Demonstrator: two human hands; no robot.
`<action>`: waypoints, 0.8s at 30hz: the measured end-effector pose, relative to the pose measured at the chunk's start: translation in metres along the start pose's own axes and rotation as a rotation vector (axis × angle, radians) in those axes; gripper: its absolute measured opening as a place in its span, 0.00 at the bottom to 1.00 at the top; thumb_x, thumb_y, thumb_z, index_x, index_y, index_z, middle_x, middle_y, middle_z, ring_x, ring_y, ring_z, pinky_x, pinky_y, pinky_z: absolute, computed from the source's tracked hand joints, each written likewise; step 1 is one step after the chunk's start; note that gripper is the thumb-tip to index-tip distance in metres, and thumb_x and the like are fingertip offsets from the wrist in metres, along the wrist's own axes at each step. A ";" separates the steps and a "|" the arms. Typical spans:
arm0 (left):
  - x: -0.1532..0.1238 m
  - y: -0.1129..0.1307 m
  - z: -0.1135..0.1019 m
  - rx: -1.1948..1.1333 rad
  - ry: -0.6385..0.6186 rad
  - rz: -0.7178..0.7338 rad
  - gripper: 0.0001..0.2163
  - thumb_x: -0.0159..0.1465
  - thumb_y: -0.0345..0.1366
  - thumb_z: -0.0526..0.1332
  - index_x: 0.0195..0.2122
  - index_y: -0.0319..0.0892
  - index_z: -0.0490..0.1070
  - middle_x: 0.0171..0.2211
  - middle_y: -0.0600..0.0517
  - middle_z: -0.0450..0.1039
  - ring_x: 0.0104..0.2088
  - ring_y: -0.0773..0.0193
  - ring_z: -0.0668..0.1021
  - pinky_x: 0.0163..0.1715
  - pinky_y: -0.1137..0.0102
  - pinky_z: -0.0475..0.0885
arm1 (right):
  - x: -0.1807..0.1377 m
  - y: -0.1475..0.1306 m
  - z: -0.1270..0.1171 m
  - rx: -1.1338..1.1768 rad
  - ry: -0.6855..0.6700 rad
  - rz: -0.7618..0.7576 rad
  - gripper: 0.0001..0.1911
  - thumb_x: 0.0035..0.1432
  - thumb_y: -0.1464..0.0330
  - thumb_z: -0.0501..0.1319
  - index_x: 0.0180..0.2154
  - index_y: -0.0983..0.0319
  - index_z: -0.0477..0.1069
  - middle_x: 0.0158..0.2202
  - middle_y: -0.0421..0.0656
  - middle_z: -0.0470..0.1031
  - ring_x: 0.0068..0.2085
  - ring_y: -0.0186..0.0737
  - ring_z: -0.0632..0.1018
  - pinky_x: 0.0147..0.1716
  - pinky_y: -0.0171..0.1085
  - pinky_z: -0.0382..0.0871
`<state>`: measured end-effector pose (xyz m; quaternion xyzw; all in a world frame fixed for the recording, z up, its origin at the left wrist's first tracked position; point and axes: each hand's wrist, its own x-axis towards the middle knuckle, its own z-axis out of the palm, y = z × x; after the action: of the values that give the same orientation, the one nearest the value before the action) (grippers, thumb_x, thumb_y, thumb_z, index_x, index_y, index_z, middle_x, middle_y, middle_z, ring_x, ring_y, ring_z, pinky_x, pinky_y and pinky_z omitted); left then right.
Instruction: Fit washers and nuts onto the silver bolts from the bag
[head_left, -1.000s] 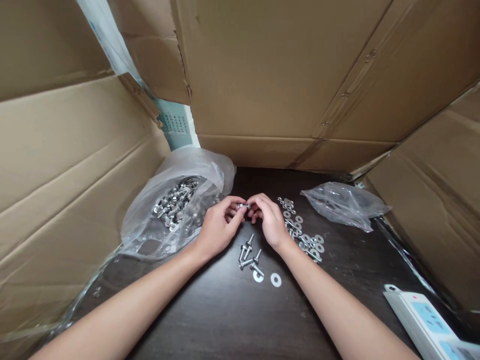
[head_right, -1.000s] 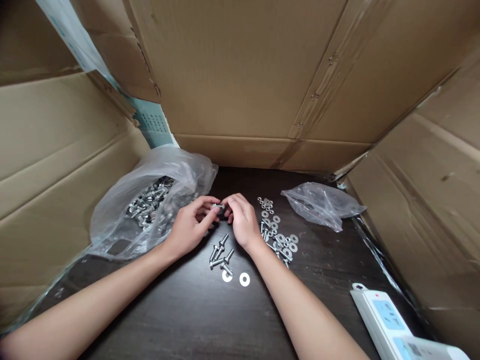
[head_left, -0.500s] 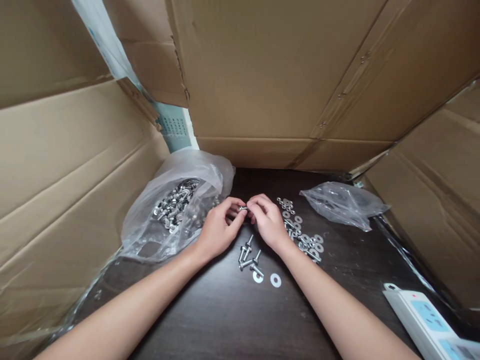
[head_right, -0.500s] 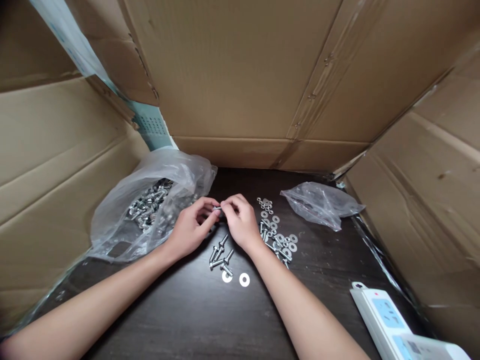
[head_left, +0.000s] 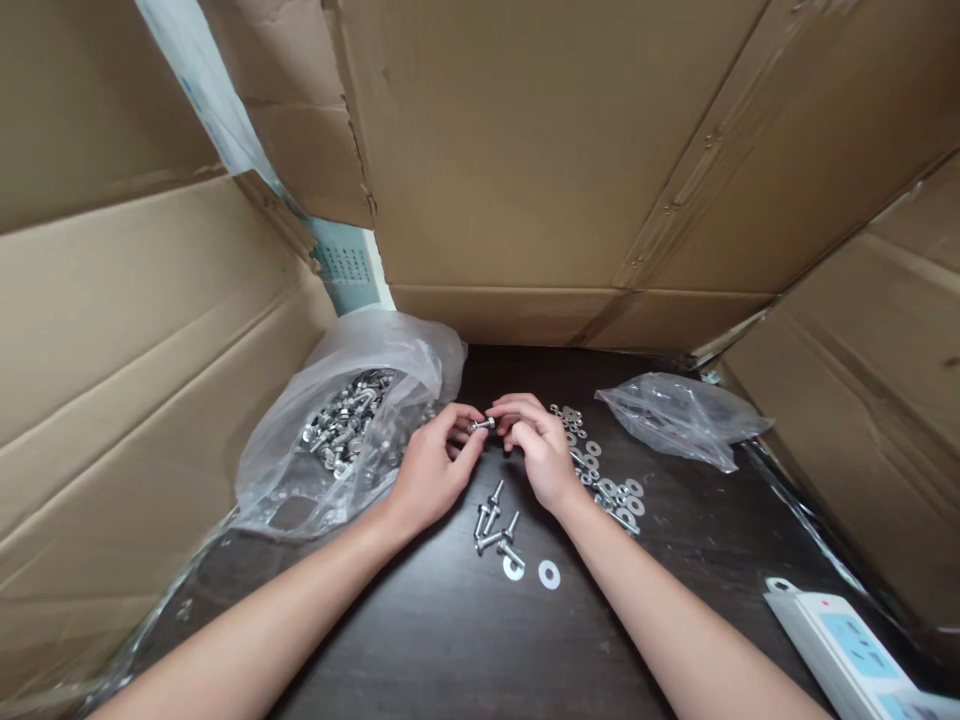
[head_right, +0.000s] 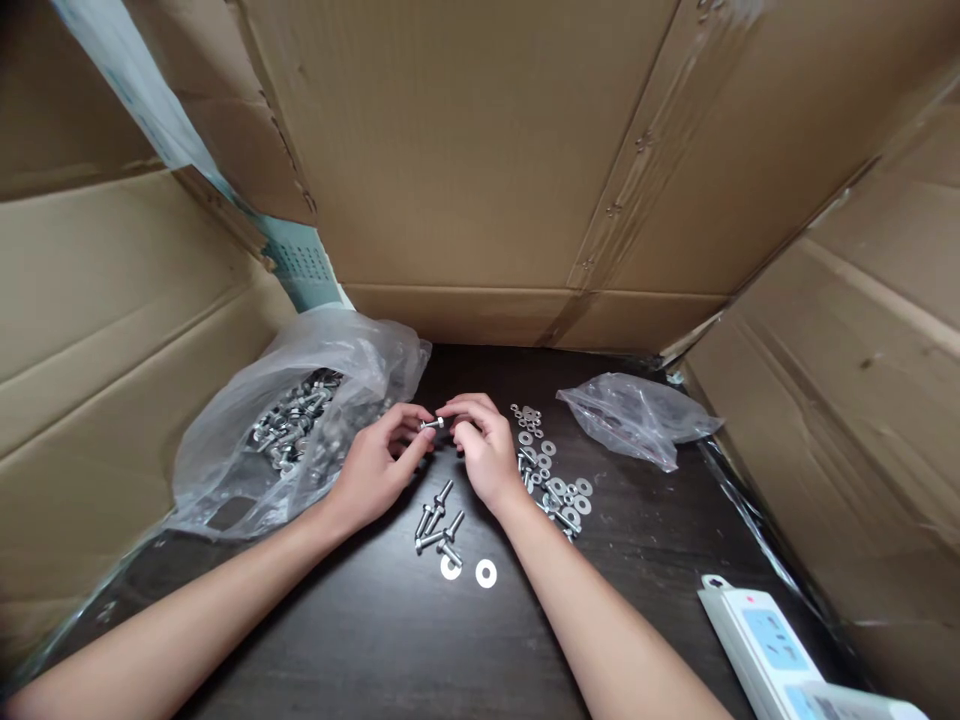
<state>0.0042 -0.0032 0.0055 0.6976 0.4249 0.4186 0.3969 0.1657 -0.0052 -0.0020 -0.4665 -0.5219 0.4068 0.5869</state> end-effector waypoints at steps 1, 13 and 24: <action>0.000 0.000 0.000 0.001 0.000 0.002 0.07 0.68 0.37 0.61 0.45 0.42 0.70 0.39 0.49 0.79 0.35 0.62 0.82 0.34 0.69 0.75 | 0.000 0.000 0.000 -0.002 0.001 -0.009 0.13 0.46 0.69 0.57 0.30 0.61 0.80 0.42 0.45 0.72 0.30 0.35 0.73 0.24 0.35 0.66; 0.000 0.000 0.001 -0.005 -0.009 0.022 0.07 0.68 0.36 0.60 0.44 0.42 0.70 0.38 0.49 0.79 0.35 0.62 0.82 0.33 0.70 0.75 | 0.000 0.001 0.001 0.040 0.025 0.024 0.10 0.45 0.69 0.57 0.30 0.60 0.76 0.35 0.41 0.72 0.28 0.34 0.71 0.24 0.35 0.64; -0.001 -0.002 0.001 -0.017 -0.008 0.020 0.07 0.68 0.38 0.60 0.45 0.43 0.70 0.38 0.50 0.78 0.36 0.62 0.82 0.33 0.70 0.75 | 0.001 0.008 0.004 -0.182 -0.029 -0.066 0.05 0.48 0.71 0.57 0.24 0.59 0.70 0.34 0.42 0.71 0.37 0.41 0.73 0.34 0.38 0.67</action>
<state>0.0043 -0.0036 0.0028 0.7000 0.4126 0.4237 0.4002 0.1618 -0.0023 -0.0092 -0.4948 -0.5801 0.3449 0.5475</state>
